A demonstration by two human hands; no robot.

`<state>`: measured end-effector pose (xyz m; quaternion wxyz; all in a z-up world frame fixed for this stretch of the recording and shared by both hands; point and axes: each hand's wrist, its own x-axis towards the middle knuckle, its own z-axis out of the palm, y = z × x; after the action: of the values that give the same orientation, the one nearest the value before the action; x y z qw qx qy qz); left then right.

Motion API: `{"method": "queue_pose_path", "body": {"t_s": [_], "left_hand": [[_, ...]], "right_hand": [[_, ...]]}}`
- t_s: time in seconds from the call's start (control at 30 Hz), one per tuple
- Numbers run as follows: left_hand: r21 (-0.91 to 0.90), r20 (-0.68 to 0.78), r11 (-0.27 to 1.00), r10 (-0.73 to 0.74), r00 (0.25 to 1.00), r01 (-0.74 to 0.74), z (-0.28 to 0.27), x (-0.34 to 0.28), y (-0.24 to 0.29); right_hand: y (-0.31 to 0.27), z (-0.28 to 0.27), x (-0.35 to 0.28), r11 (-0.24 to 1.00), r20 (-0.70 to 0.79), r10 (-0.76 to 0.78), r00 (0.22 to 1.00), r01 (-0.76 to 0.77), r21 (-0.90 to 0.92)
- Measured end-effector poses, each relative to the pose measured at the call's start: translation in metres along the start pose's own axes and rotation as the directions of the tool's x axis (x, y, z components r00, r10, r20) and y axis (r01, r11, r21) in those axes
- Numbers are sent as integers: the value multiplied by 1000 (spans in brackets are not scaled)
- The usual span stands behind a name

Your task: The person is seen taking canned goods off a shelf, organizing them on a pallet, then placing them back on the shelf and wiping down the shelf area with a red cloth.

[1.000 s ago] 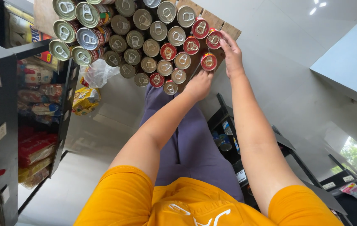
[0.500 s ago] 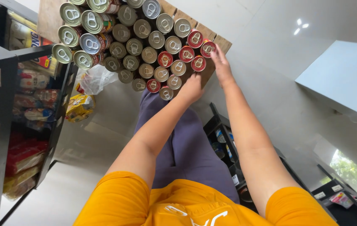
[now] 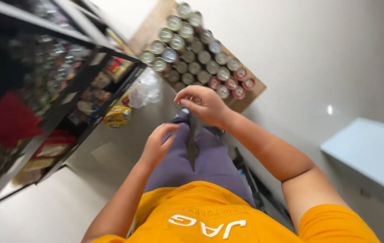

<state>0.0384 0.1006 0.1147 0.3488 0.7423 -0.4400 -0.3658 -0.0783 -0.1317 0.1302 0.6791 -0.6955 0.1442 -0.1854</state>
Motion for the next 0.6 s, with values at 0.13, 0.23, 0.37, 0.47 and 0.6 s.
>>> {"method": "queue_pose_path", "body": {"t_s": [0.13, 0.23, 0.37, 0.47, 0.6], "left_hand": [[176, -274, 984, 17, 962, 33, -60, -103, 8], [257, -370, 966, 74, 926, 26, -89, -161, 8], [441, -376, 896, 232, 897, -47, -134, -225, 4], [470, -447, 881, 283, 849, -47, -172, -279, -8], [474, -567, 880, 280, 775, 29, -227, -372, -30]], "right_hand": [[-80, 73, 20, 978, 256, -150, 955, 181, -101], [-153, 128, 25, 929, 487, -186, 853, 313, -195], [-217, 212, 24, 863, 627, -258, 735, 467, -192], [-255, 283, 19, 847, 683, -274, 677, 506, -161], [-302, 391, 11, 835, 724, -291, 625, 536, -127]]}}
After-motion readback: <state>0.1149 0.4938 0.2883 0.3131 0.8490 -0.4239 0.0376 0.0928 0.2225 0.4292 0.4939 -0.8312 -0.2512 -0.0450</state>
